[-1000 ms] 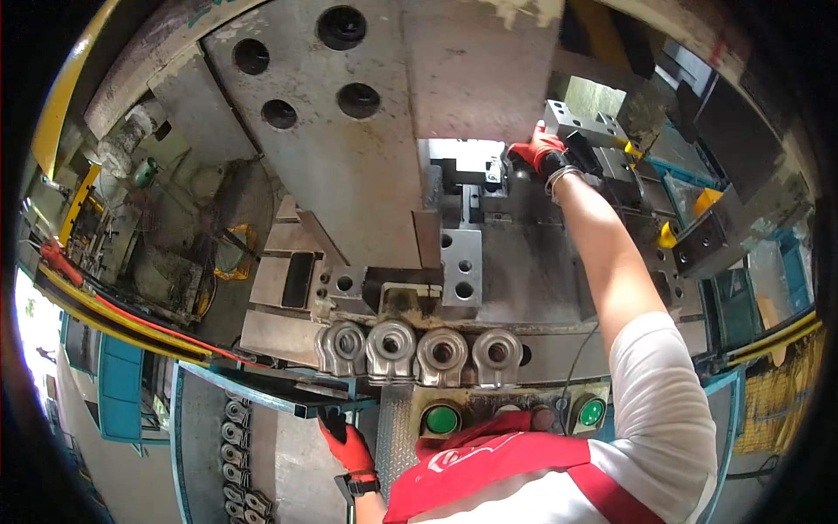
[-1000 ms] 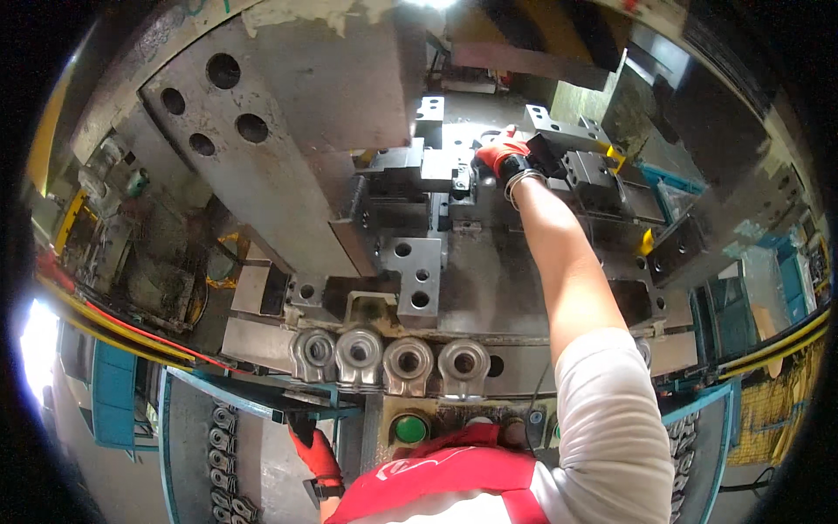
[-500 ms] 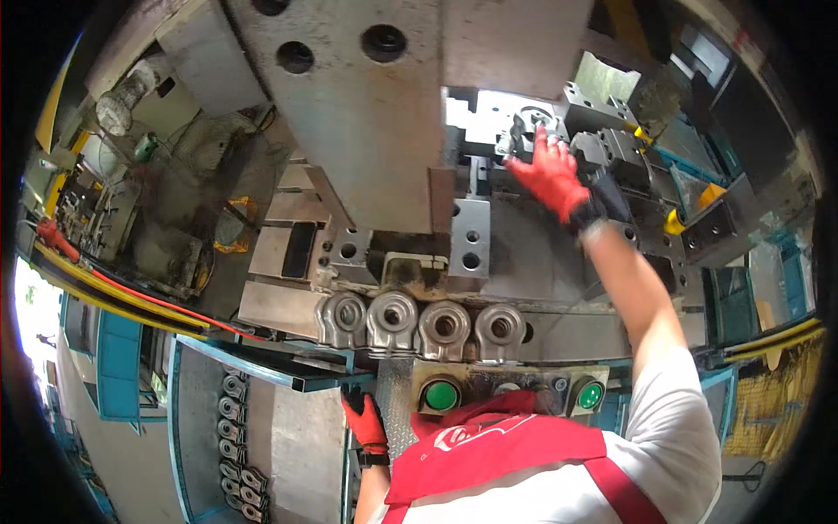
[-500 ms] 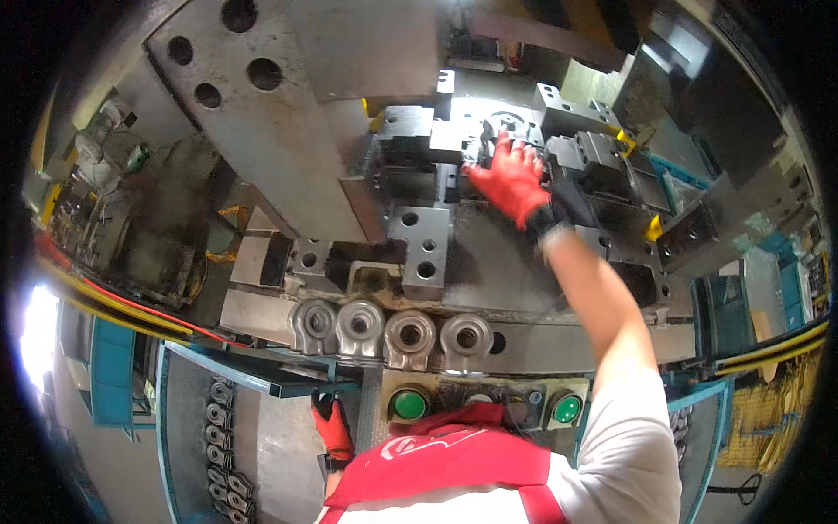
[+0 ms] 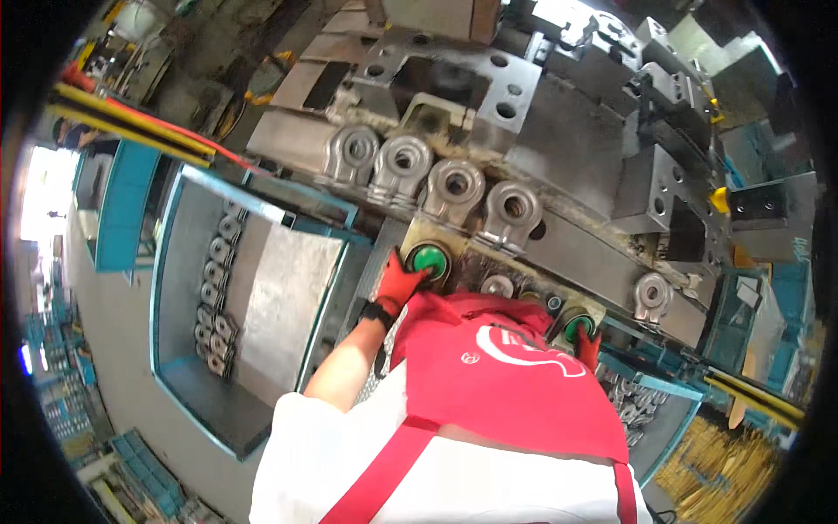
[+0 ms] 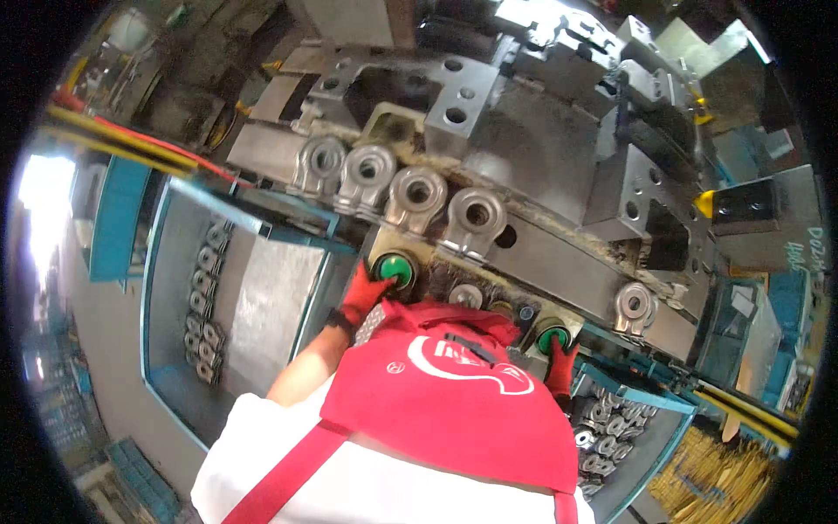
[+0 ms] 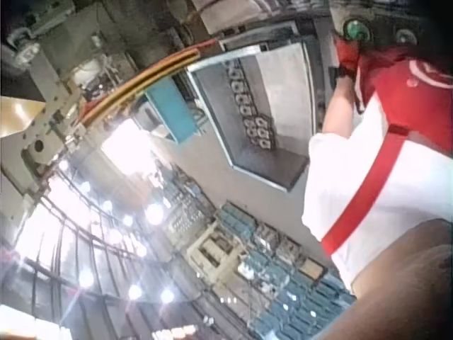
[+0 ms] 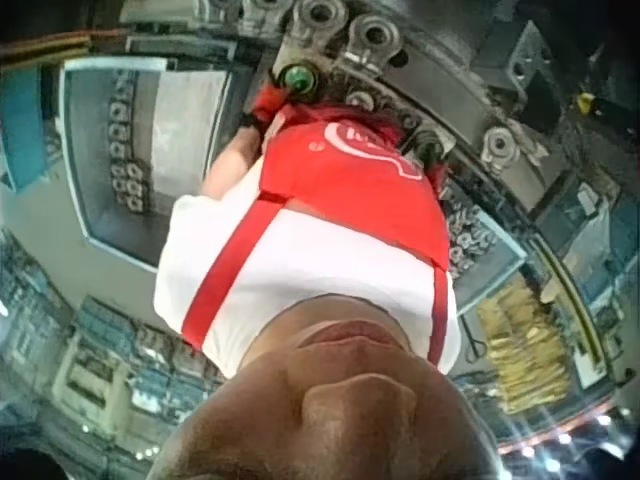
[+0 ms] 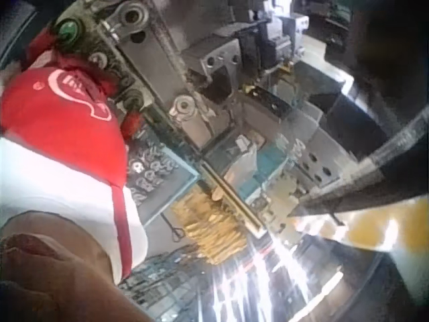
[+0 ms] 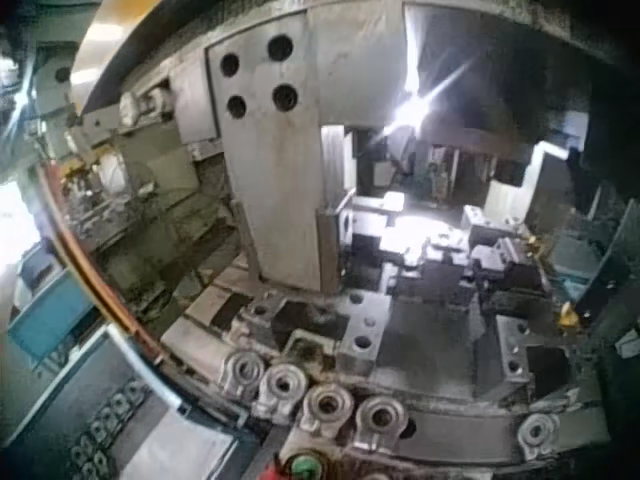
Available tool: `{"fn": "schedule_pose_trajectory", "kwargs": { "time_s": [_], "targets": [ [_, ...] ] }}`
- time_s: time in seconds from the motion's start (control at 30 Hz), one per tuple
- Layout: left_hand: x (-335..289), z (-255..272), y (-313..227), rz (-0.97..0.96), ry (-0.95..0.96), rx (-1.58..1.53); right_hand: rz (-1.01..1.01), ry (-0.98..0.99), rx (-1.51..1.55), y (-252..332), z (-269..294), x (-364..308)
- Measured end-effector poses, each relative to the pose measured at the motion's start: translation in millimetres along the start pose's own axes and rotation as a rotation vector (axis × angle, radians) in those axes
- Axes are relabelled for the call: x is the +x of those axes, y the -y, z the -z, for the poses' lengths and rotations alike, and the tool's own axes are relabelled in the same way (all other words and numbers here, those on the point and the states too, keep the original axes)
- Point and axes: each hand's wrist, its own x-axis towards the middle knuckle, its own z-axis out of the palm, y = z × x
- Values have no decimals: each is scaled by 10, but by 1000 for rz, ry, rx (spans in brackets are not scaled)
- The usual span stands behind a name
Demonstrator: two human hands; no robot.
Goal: Manually loading metal parts into a hydraulic press machine for stamping or shaping, then removing and inspecting the finished parts.
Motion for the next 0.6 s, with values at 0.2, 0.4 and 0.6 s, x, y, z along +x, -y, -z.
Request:
{"fn": "schedule_pose_trajectory", "kwargs": {
  "time_s": [0.2, 0.4, 0.6],
  "targets": [
    [-37, -70, -98, 75, -124, -12, -29, -39, 300, -567, -266, 224],
    [4, -39, -116, 7, -65, -87, -60, -39, 391, -501, -257, 215],
    [37, -49, -30, 72, -70, -83, -122, -123, 179, -420, -295, 256]
  ]
}}
